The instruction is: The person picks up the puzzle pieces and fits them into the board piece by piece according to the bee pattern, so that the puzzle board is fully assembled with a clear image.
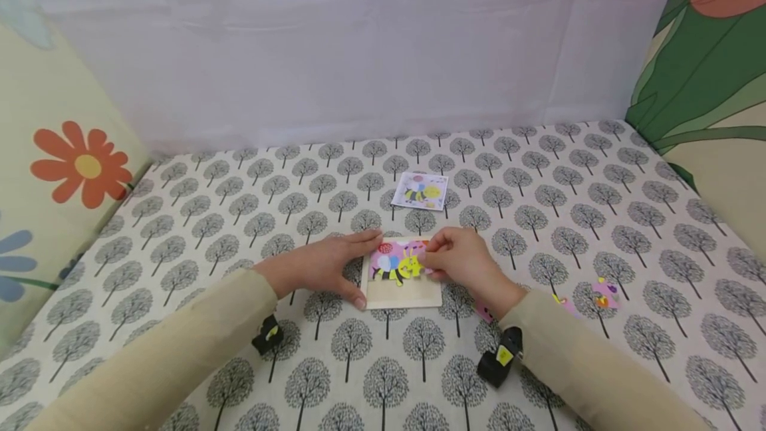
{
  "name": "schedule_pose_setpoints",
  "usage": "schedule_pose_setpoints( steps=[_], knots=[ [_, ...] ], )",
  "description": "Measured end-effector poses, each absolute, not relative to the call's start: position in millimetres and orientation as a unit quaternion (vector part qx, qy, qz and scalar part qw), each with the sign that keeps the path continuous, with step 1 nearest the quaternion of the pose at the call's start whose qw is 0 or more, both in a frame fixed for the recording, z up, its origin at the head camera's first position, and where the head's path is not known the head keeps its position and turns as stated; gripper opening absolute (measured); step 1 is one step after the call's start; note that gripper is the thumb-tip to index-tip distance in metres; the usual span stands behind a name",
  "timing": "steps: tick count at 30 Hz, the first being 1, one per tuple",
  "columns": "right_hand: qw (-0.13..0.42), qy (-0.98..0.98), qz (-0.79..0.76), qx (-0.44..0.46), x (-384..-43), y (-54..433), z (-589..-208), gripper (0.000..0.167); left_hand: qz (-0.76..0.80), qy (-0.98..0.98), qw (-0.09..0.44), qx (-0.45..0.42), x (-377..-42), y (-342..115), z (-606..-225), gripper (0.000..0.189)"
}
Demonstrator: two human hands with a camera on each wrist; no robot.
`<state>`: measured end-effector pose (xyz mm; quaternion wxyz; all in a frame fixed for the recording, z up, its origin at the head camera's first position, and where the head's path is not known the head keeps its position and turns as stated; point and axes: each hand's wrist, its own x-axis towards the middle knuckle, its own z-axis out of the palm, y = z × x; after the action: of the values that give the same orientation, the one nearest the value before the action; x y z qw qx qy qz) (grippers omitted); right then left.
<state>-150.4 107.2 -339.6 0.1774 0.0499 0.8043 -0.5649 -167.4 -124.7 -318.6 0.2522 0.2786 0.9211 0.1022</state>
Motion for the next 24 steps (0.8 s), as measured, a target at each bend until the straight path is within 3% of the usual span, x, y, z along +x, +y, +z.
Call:
schedule_pose_setpoints(
  steps=[24],
  knots=[
    [0.167, 0.851, -0.496, 0.037, -154.7, 98.8, -338.5, 0.017, 0.099, 0.919, 0.252, 0.286, -168.2, -125.0, -318.4, 0.109]
  ],
)
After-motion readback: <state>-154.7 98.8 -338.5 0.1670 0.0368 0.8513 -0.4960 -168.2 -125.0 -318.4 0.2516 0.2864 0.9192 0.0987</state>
